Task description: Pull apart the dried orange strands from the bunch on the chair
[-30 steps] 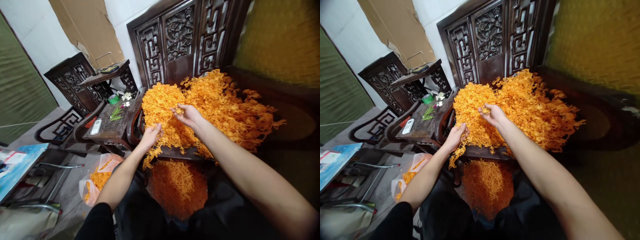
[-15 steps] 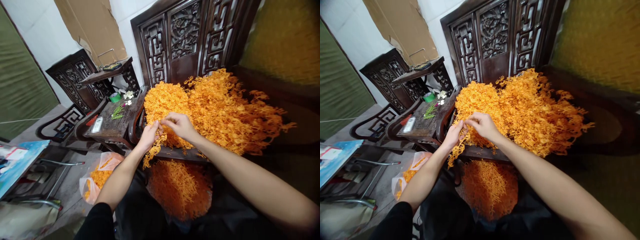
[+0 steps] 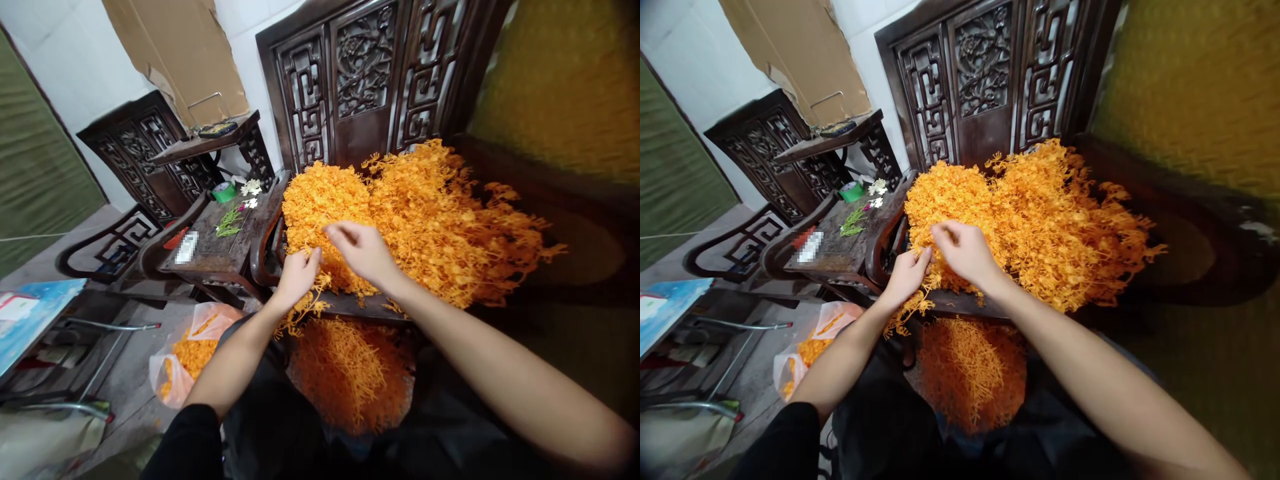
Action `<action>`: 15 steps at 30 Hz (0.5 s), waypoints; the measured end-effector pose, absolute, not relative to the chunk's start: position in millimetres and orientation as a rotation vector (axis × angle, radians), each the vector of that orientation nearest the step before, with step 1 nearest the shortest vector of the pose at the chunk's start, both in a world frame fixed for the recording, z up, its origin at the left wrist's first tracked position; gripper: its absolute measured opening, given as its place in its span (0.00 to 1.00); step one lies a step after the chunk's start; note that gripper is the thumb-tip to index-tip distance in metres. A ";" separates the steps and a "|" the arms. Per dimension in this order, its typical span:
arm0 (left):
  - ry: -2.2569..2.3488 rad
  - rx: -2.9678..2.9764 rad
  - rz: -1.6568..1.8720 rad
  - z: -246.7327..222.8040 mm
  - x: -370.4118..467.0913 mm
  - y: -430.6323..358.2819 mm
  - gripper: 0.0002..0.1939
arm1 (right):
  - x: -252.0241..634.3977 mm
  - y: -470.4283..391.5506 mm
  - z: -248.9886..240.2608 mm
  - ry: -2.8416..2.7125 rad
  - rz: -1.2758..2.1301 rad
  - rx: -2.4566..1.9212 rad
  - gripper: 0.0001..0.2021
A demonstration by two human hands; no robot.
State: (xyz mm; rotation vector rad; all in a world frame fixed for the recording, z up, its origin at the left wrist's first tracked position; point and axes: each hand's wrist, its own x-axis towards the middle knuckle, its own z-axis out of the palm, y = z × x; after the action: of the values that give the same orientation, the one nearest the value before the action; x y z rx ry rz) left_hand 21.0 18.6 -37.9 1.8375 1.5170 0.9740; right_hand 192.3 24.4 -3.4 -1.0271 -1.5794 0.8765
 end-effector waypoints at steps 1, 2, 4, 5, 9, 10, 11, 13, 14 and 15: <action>1.543 1.849 0.988 -38.4 22.4 18.7 0.23 | 185.8 17.7 -4.3 -1.681 0.801 -1.080 0.16; 1.557 1.860 1.004 -38.7 24.1 18.4 0.21 | 180.4 13.3 -5.5 -1.765 0.741 -1.115 0.16; 1.562 1.888 1.026 -37.8 28.2 16.3 0.18 | 173.6 13.3 -8.7 -1.858 0.681 -1.132 0.15; 1.554 1.907 1.029 -36.6 30.3 14.6 0.16 | 173.0 18.1 -10.5 -1.841 0.666 -1.130 0.13; 1.426 1.797 0.987 -28.5 34.9 8.9 0.21 | 195.1 60.6 -13.1 -1.280 0.668 -1.231 0.13; 1.362 1.706 0.987 -26.5 34.3 9.0 0.23 | 205.1 72.4 -12.0 -1.074 0.716 -1.237 0.14; 1.299 1.602 0.999 -24.7 32.9 10.0 0.24 | 215.2 82.4 -10.4 -0.921 0.837 -1.202 0.15; 1.205 1.400 1.043 -21.9 27.9 14.3 0.24 | 232.2 94.6 -6.3 -0.740 1.053 -1.092 0.14; 1.167 1.317 1.064 -20.8 24.7 17.1 0.23 | 237.6 96.4 -4.5 -0.716 1.134 -1.045 0.13; 1.131 1.248 1.082 -19.6 21.3 20.1 0.22 | 240.8 95.8 -3.2 -0.726 1.187 -1.014 0.11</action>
State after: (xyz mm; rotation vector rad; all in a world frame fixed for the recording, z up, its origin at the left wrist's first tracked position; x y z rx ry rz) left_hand 21.3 20.1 -19.6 1.2478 1.1308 1.0817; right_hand 240.8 95.8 -3.2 -1.0144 -0.7256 1.1872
